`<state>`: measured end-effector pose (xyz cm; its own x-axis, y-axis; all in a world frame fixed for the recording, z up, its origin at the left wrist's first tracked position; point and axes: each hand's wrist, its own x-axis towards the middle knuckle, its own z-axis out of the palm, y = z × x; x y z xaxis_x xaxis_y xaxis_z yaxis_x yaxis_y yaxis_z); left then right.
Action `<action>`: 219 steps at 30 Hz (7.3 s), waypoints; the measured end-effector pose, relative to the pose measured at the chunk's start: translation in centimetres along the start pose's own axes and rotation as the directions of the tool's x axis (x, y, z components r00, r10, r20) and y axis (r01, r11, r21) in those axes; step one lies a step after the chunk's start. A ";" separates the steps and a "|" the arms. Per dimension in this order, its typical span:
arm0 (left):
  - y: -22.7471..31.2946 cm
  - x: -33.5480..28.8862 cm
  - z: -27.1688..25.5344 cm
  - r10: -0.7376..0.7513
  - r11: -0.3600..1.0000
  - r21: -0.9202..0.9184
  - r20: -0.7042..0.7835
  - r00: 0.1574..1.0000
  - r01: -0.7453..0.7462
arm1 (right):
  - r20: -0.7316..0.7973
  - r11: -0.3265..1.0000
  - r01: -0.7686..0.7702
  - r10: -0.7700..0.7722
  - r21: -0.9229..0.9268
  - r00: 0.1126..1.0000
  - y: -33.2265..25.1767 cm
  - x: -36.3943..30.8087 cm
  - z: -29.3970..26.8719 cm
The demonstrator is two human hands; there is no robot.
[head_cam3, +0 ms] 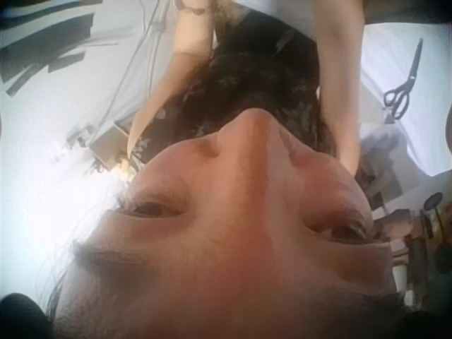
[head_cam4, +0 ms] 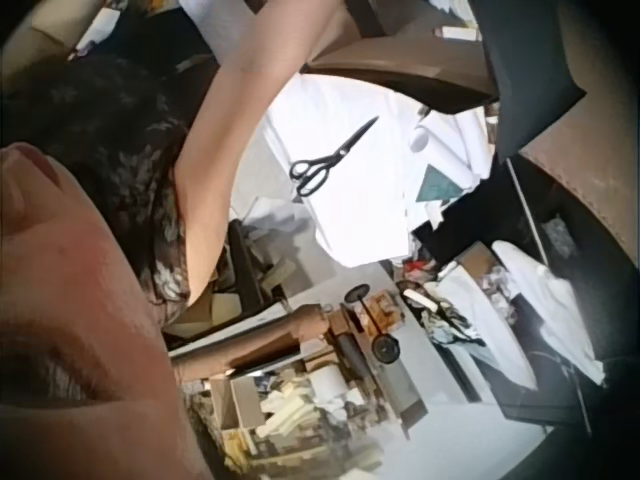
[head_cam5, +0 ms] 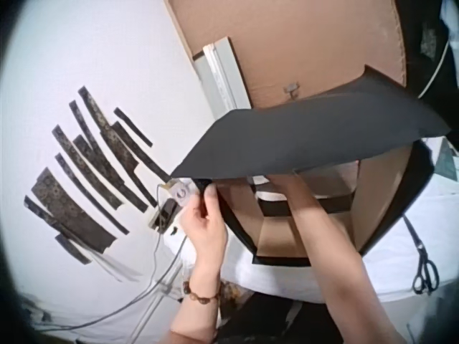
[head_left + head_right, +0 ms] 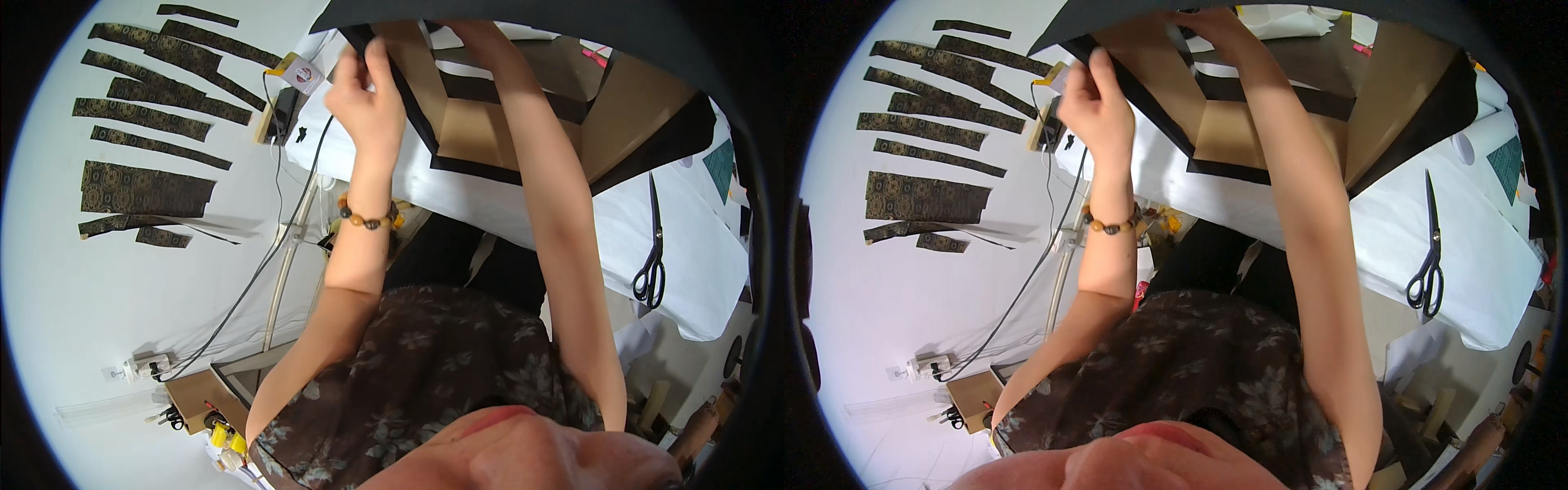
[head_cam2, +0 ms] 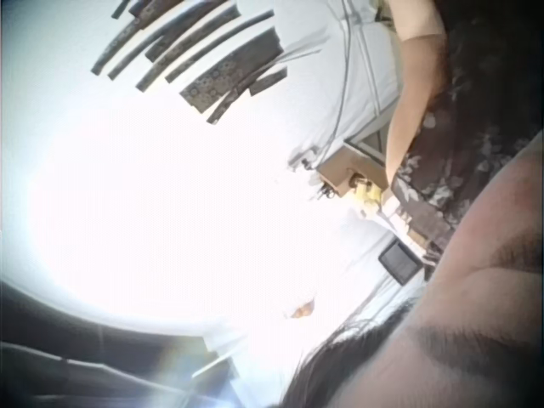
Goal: The person assembles a decorative box by cutting and applying black fabric strips to a cardboard frame. They use scissors to trim the strips and an iron to press them onto the edges, then fold and secure the fabric around the corners.
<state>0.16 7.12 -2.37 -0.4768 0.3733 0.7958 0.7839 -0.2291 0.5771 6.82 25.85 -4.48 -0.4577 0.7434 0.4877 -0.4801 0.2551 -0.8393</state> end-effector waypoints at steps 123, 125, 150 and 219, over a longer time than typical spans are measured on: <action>-9.3 -14.3 0.4 -0.091 0.994 0.099 0.439 0.894 0.053 | 0.179 0.988 0.141 -0.128 -0.062 0.976 2.3 -2.6 0.2; -9.4 -14.8 0.6 -0.137 0.984 0.159 0.403 0.905 0.078 | 0.183 0.994 0.080 -0.066 -0.070 0.981 1.7 -2.9 0.6; -8.8 -12.6 -2.1 -0.345 0.849 -0.150 0.570 0.746 0.507 | -0.188 0.788 -0.082 -0.043 -0.610 0.981 4.6 -20.4 2.4; -8.2 -8.7 -2.1 -0.306 0.346 -0.408 0.802 0.513 0.845 | -0.232 0.630 -0.261 0.130 -0.732 0.964 -0.6 -23.3 4.6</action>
<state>-2.97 3.85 -13.65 -0.1654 0.9826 0.0841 -0.2937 -0.1305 0.9469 14.33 5.56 -14.18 -0.3299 0.8932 0.3054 0.3647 0.4190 -0.8315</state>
